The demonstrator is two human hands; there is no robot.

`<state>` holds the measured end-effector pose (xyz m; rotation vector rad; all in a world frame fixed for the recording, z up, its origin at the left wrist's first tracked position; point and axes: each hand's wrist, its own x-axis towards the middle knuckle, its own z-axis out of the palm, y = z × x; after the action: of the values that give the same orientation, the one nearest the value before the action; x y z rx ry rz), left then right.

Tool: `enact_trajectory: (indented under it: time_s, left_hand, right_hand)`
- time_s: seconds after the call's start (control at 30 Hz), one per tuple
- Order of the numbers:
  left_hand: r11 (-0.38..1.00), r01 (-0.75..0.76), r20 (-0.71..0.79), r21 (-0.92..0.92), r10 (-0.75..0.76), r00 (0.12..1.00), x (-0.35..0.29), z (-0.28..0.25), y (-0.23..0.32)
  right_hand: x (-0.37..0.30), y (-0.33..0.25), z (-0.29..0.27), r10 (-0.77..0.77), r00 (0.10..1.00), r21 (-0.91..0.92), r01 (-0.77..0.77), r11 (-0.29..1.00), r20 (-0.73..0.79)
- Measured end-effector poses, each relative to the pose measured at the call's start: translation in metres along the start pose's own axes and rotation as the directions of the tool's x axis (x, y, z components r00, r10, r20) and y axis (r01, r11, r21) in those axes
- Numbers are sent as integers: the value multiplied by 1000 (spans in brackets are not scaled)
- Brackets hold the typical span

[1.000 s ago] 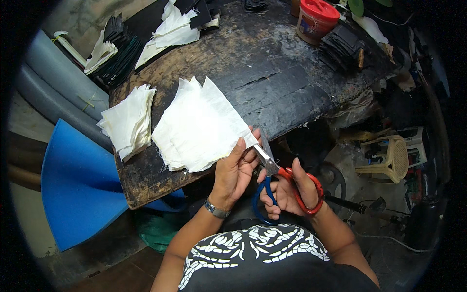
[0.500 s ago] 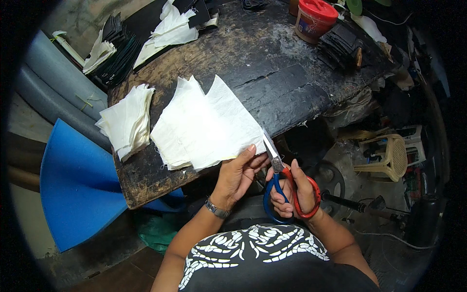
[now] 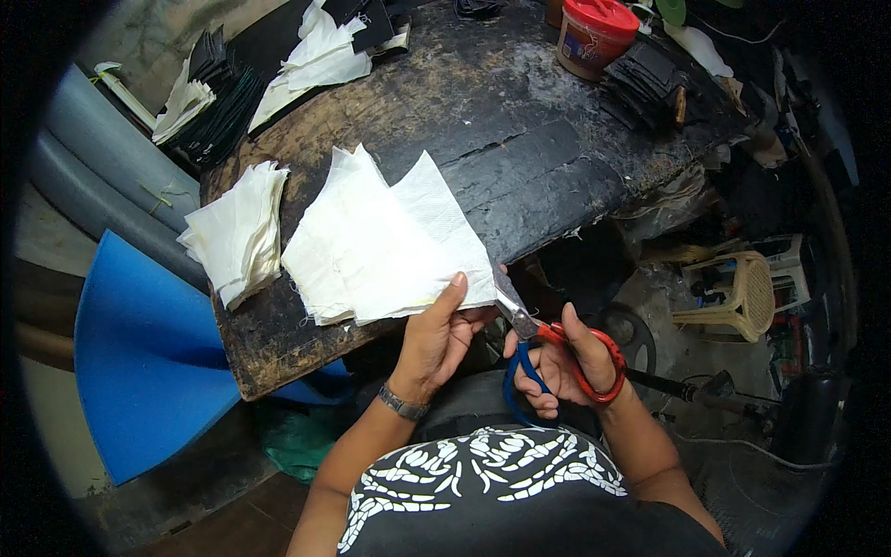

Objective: The person uses scissors to cut a stack of white fabric pieces into smaller shapes. They repeatedly trim the edges, separate cut pieces, and stack the finished pieces on the table.

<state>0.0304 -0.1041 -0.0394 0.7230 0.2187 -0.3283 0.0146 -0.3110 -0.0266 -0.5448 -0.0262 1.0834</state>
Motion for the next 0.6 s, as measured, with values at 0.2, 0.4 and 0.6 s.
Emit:
enact_trajectory:
  time_s: [0.2, 0.4, 0.6]
  left_hand:
    - [1000, -16, -30, -21, 15, 999, -4, 3, -12]
    - [996, 58, 7, -63, -57, 998, -7, 5, -18]
    - [982, -174, -209, -71, 156, 965, -1, 7, -17]
  right_hand:
    - [7, 2, 4, -74, 997, 116, 76, 990, -22]
    - [10, 11, 8, -141, 977, 143, 164, 976, -158]
    - [10, 4, 12, -129, 973, 113, 153, 982, -192]
